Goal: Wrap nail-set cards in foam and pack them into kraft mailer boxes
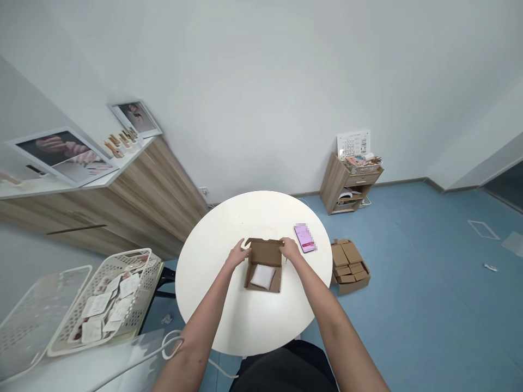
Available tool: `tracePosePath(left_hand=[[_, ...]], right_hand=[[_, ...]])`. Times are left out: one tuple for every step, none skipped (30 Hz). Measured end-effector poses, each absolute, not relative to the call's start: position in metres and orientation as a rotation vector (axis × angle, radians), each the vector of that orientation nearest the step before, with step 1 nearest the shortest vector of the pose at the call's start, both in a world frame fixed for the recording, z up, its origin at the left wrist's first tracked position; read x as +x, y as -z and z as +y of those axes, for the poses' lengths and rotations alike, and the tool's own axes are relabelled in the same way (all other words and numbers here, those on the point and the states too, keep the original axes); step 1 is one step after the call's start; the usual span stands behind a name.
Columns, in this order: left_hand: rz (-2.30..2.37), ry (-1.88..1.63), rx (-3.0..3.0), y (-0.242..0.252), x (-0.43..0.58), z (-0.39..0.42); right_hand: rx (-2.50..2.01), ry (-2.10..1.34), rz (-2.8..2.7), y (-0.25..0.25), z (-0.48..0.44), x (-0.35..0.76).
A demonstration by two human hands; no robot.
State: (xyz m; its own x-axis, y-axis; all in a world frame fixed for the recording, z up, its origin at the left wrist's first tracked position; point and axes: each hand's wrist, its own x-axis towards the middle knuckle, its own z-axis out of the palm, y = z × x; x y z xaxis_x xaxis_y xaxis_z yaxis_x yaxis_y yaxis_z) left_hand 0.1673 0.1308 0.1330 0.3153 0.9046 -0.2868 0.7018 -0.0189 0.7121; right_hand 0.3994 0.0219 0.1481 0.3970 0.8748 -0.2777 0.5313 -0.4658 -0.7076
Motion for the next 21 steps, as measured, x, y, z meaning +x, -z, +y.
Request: tracePosePath(left_hand=[[1.421,-0.291,1.800,-0.136,0.167,0.129],[1.402,-0.264,1.824,-0.139,0.166,0.127],[1.387,-0.243,1.844,-0.142,0.165,0.124],[1.380,-0.241,1.863,-0.144,0.163,0.121],[1.377,-0.242,1.878,-0.147,0.162,0.116],[1.375,-0.243,1.900,-0.148,0.160,0.109],[1.370,-0.252,1.928,-0.149,0.157,0.102],[1.361,-0.275,1.961,-0.148,0.155,0.093],[1.346,-0.313,1.991,-0.146,0.151,0.083],[1.323,-0.368,2.019,-0.142,0.147,0.073],[1.295,-0.431,2.029,-0.138,0.142,0.061],[1.262,-0.487,2.021,-0.132,0.136,0.050],[1.232,-0.525,2.015,-0.125,0.129,0.038],[1.212,-0.538,2.019,-0.118,0.121,0.027],[1.175,-0.526,2.040,-0.110,0.113,0.016],[1.152,-0.511,2.055,-0.102,0.106,0.006],[1.143,-0.494,2.065,-0.094,0.099,-0.003],[1.144,-0.477,2.076,-0.086,0.094,-0.012],[1.144,-0.464,2.087,-0.080,0.089,-0.019],[1.152,-0.454,2.096,-0.074,0.086,-0.026],[1.157,-0.447,2.108,-0.068,0.084,-0.031]], right_hand=[[-2.140,-0.860,-1.233,-0.152,0.020,0.395],[-2.140,-0.842,-1.259,-0.155,0.017,0.391],[-2.146,-0.821,-1.276,-0.158,0.015,0.386],[-2.155,-0.794,-1.284,-0.160,0.012,0.381],[-2.160,-0.764,-1.289,-0.162,0.008,0.376],[-2.163,-0.733,-1.295,-0.162,0.003,0.371],[-2.159,-0.704,-1.304,-0.162,-0.003,0.366],[-2.148,-0.674,-1.317,-0.161,-0.010,0.362],[-2.129,-0.642,-1.333,-0.159,-0.018,0.357],[-2.106,-0.612,-1.351,-0.156,-0.028,0.353],[-2.083,-0.591,-1.368,-0.151,-0.038,0.349],[-2.062,-0.576,-1.383,-0.145,-0.049,0.344],[-2.044,-0.572,-1.399,-0.138,-0.061,0.340],[-2.025,-0.585,-1.416,-0.129,-0.073,0.336],[-2.011,-0.594,-1.423,-0.120,-0.085,0.332],[-1.990,-0.597,-1.437,-0.110,-0.097,0.327],[-1.970,-0.593,-1.453,-0.100,-0.107,0.323],[-1.967,-0.591,-1.463,-0.091,-0.117,0.318],[-1.987,-0.584,-1.453,-0.082,-0.125,0.313],[-2.016,-0.571,-1.438,-0.074,-0.132,0.308],[-2.051,-0.559,-1.425,-0.068,-0.137,0.304]])
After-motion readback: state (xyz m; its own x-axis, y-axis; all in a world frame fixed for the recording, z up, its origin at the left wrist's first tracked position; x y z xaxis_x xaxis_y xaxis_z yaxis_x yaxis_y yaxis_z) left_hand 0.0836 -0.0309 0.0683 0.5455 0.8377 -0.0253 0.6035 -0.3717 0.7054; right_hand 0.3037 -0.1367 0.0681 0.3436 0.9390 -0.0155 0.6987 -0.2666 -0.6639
